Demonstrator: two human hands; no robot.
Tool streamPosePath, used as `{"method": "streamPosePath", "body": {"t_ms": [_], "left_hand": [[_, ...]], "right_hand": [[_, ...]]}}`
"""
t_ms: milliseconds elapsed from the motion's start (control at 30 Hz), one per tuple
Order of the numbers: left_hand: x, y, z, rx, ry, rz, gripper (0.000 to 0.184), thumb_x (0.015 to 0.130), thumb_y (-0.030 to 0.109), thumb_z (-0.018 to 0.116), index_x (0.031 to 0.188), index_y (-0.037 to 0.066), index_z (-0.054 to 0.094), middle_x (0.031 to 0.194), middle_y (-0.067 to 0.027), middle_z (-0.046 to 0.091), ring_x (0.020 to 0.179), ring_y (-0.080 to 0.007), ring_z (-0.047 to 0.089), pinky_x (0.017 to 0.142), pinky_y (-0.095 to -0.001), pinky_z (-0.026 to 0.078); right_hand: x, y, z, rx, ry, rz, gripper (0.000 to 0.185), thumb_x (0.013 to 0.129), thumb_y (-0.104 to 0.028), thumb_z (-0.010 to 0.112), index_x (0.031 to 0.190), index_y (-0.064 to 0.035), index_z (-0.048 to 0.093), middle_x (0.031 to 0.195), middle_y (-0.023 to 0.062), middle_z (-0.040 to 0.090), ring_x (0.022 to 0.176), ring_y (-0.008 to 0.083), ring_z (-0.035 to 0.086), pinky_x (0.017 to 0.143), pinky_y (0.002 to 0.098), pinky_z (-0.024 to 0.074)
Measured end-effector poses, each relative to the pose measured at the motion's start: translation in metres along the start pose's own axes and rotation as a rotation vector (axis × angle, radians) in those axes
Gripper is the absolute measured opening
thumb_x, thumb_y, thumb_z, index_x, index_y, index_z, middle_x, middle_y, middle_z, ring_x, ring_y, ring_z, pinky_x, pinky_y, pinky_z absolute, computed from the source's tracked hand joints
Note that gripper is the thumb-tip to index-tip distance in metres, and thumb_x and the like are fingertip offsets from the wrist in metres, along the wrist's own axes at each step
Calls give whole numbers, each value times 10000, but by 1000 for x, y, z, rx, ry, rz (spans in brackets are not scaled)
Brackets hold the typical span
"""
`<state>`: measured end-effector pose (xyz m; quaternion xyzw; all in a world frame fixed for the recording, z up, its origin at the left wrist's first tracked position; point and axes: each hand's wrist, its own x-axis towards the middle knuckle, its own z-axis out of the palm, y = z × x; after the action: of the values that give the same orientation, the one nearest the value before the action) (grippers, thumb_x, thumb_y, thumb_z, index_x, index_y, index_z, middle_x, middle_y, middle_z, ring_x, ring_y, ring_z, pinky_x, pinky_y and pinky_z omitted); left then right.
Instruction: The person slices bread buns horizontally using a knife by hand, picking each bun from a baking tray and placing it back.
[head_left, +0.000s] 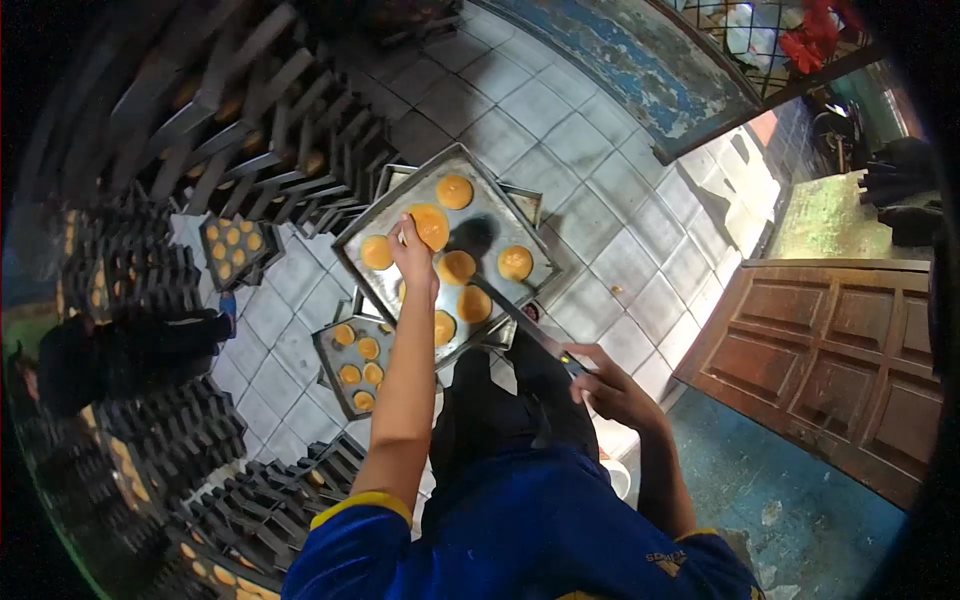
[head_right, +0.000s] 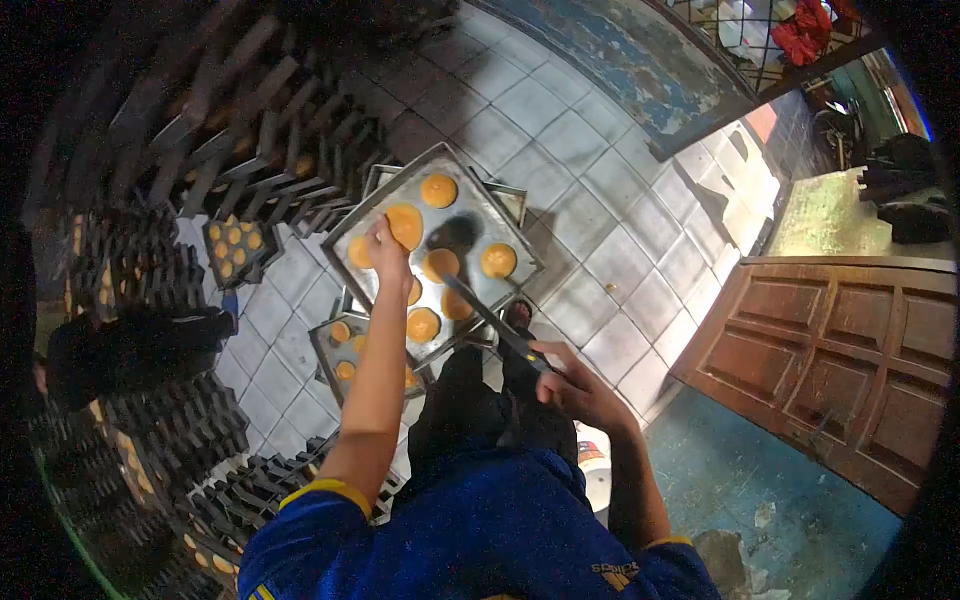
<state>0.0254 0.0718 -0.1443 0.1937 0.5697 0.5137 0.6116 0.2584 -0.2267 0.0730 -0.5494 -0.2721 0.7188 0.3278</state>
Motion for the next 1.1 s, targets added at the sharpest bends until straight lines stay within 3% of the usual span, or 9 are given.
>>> {"method": "streamPosePath", "body": {"t_ms": [133, 267, 333, 400, 467, 633, 800, 867, 1100], "left_hand": [[81, -130, -11, 488, -35, -124, 631, 979, 580, 738, 1278, 46, 582, 1162, -175, 737, 1037, -327, 734, 899, -444, 570], [92, -177, 12, 1041, -238, 105, 578, 967, 526, 723, 1261, 41, 610, 1110, -287, 733, 1088, -485, 694, 954, -526, 533], [79, -186, 24, 1346, 13, 743, 466, 986, 417, 690, 1251, 39, 622, 1111, -279, 685, 1073, -478, 652, 973, -538, 510], [49, -179, 39, 1308, 50, 764, 417, 997, 305, 640, 1300, 20, 609, 1172, -265, 633, 1102, -478, 597, 1019, -546, 475], [39, -199, 29, 1096, -307, 310, 534, 952, 291, 677, 1386, 0, 566, 1280, -277, 605, 1194, -500, 563, 1057, -550, 452], [-5, -263, 25, 1054, -56, -281, 803, 768, 350, 877, 1403, -5, 536, 1398, -294, 544, 1315, -479, 528, 1122, -520, 450], [-20, -252, 41, 1078, 38, -263, 790, 744, 291, 913, 1369, 25, 508, 1391, -282, 574, 1279, -460, 569, 1122, -494, 459], [-29, -251, 41, 662, -177, -104, 658, 778, 191, 878, 1272, 49, 467, 1207, -228, 634, 1151, -445, 632, 1056, -468, 494], [-46, -191, 46, 720, -364, 226, 569, 823, 70, 789, 1277, 81, 445, 1182, -138, 611, 1097, -288, 650, 973, -435, 525]], "right_hand": [[-40, 18, -50, -67, 273, 236, 500, 1128, -214, 524, 1610, -165, 400, 898, -6, 628, 606, 50, 429, 542, 231, 345], [-51, 1, -69, -1, 395, 289, 480, 1129, -197, 513, 1597, -163, 413, 898, 2, 642, 570, 35, 410, 506, 226, 312], [-44, 0, -77, 19, 373, 309, 477, 1132, -195, 507, 1599, -168, 411, 904, 1, 638, 569, 29, 403, 497, 224, 303], [-35, 3, -90, 54, 341, 318, 477, 1129, -179, 503, 1597, -171, 416, 918, 5, 641, 567, 23, 401, 489, 223, 307], [-23, 9, -100, 125, 300, 300, 485, 1121, -165, 509, 1598, -171, 421, 934, 13, 650, 574, 24, 412, 489, 222, 323], [3, 0, -109, 20, 264, 230, 498, 1115, -143, 521, 1605, -149, 425, 936, 18, 661, 590, 28, 426, 499, 220, 338], [-4, -12, -99, 15, 315, 252, 493, 1113, -137, 524, 1598, -148, 433, 911, 13, 647, 599, 33, 424, 509, 223, 334], [-9, -10, -96, 25, 322, 258, 500, 1111, -150, 539, 1600, -153, 431, 908, -3, 634, 607, 18, 397, 504, 213, 303], [-10, 19, -56, -564, 532, 84, 468, 1100, -129, 488, 1564, -145, 433, 873, 135, 702, 817, 262, 687, 787, 421, 533]]}}
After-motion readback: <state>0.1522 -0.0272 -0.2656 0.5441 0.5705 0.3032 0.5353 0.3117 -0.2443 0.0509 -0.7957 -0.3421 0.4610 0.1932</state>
